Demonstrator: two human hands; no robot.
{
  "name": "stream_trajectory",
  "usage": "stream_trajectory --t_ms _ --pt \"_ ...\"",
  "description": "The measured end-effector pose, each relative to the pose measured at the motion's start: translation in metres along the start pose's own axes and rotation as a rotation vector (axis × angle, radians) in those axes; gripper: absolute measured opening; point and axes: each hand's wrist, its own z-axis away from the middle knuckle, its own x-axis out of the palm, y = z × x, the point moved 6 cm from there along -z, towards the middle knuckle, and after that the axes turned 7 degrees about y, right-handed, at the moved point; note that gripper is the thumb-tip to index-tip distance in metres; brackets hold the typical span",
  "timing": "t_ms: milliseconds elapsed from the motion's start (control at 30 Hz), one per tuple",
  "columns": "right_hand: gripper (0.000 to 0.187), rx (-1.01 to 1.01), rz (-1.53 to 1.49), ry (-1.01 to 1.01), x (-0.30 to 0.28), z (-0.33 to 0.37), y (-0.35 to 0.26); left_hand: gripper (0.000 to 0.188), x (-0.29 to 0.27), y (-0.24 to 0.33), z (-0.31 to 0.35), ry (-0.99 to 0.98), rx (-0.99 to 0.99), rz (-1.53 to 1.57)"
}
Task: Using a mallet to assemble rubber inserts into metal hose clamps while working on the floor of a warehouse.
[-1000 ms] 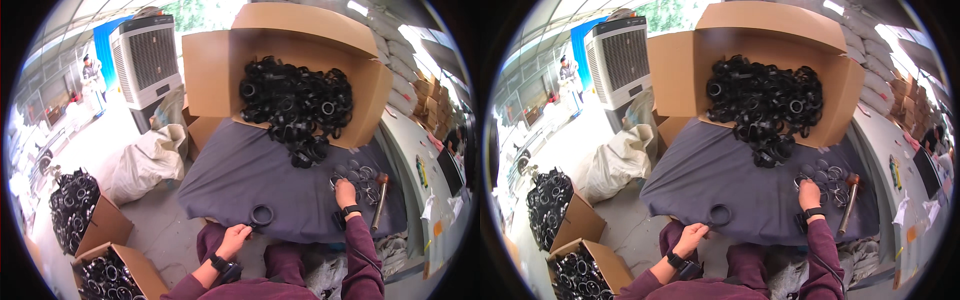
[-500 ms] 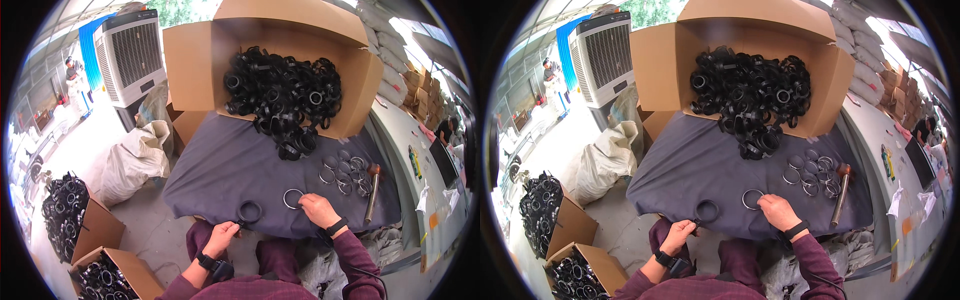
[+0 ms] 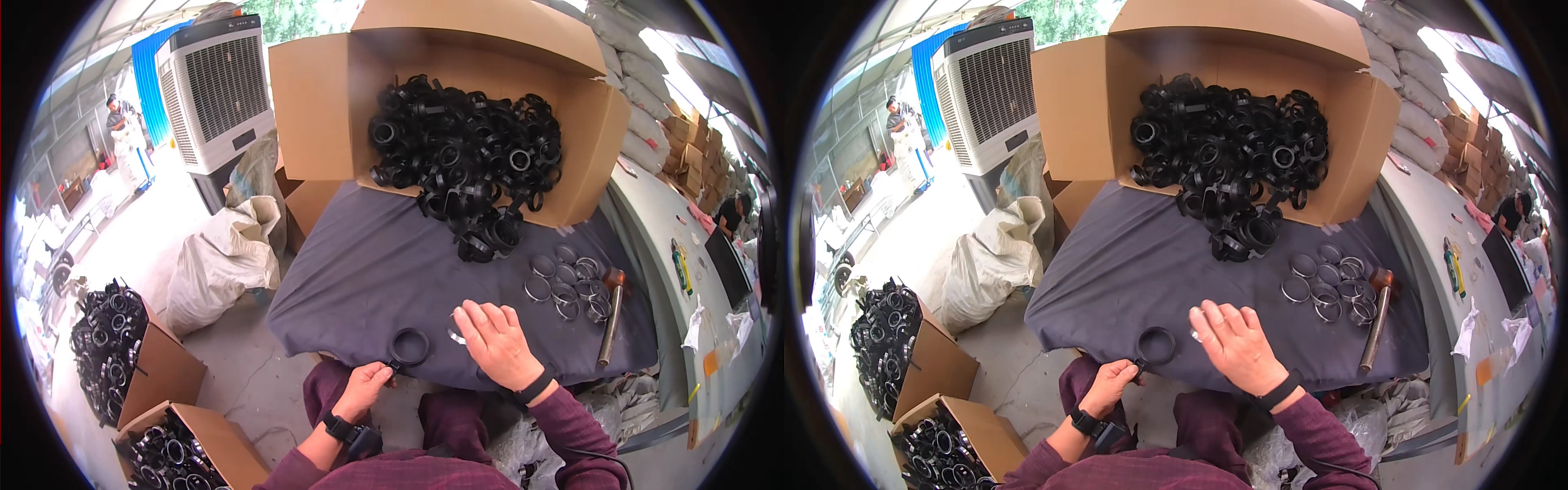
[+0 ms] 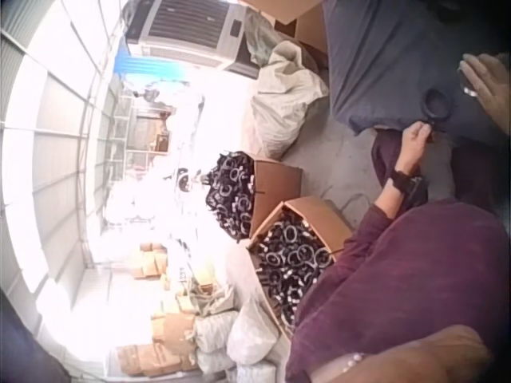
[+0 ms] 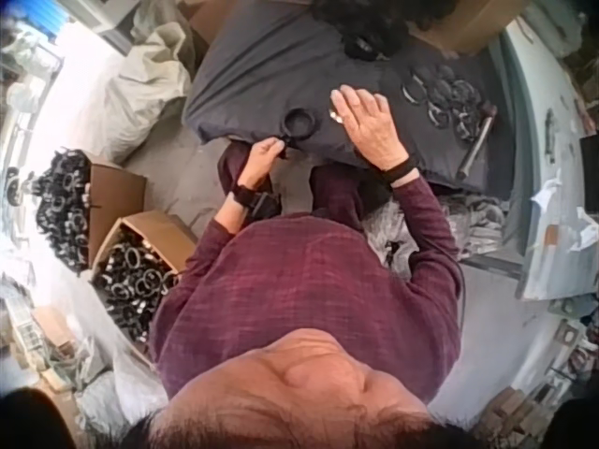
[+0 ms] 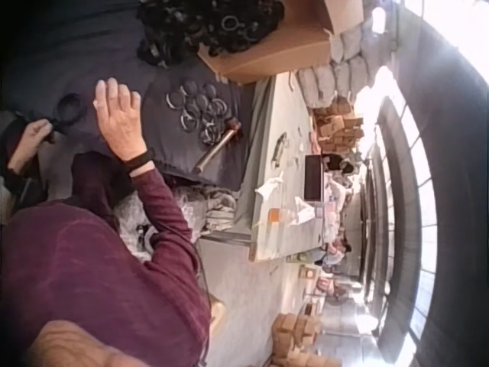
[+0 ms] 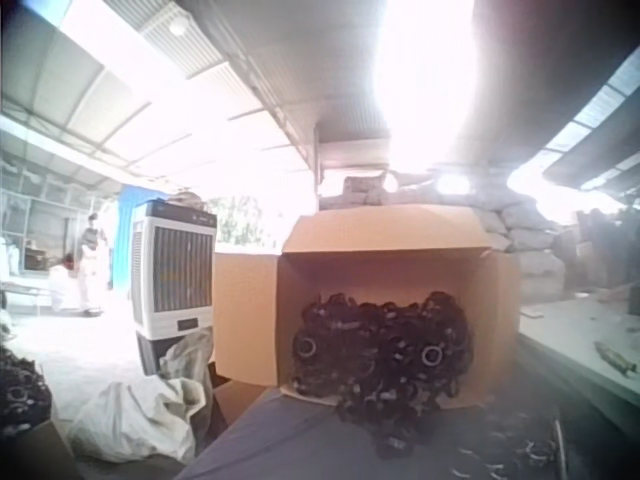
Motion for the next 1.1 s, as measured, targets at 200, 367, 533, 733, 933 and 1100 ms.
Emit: stream_trajectory --t_ms 200,367,533,733,933,1100 --pt "0.046 -0.123 0.007 0.159 -0.034 -0.011 -0.015 0.023 -0.001 -0.002 -0.003 -0.019 0.016 0.012" --pt "0.057 -0.101 -0.139 0.113 -0.032 -0.024 -0.014 0.022 -0.003 0.001 0.000 -0.003 0.010 0.001" --pt "0.072 0.115 -0.749 -0.323 0.029 -0.021 -0.008 0.023 0.000 0.003 -0.001 0.010 -0.019 -0.028" --pt "0.066 0.106 -0.864 -0.558 0.077 -0.025 -0.022 0.024 0.006 0.012 0.002 0.072 0.011 -0.030" --pt "0.066 0.015 -0.827 -0.674 0.097 -0.028 -0.032 0.022 0.002 0.008 0.001 0.028 -0.026 -0.084" --pt "0.062 -0.060 -0.782 -0.665 0.097 -0.036 -0.037 0.026 0.004 0.007 0.000 0.072 -0.006 -0.037"
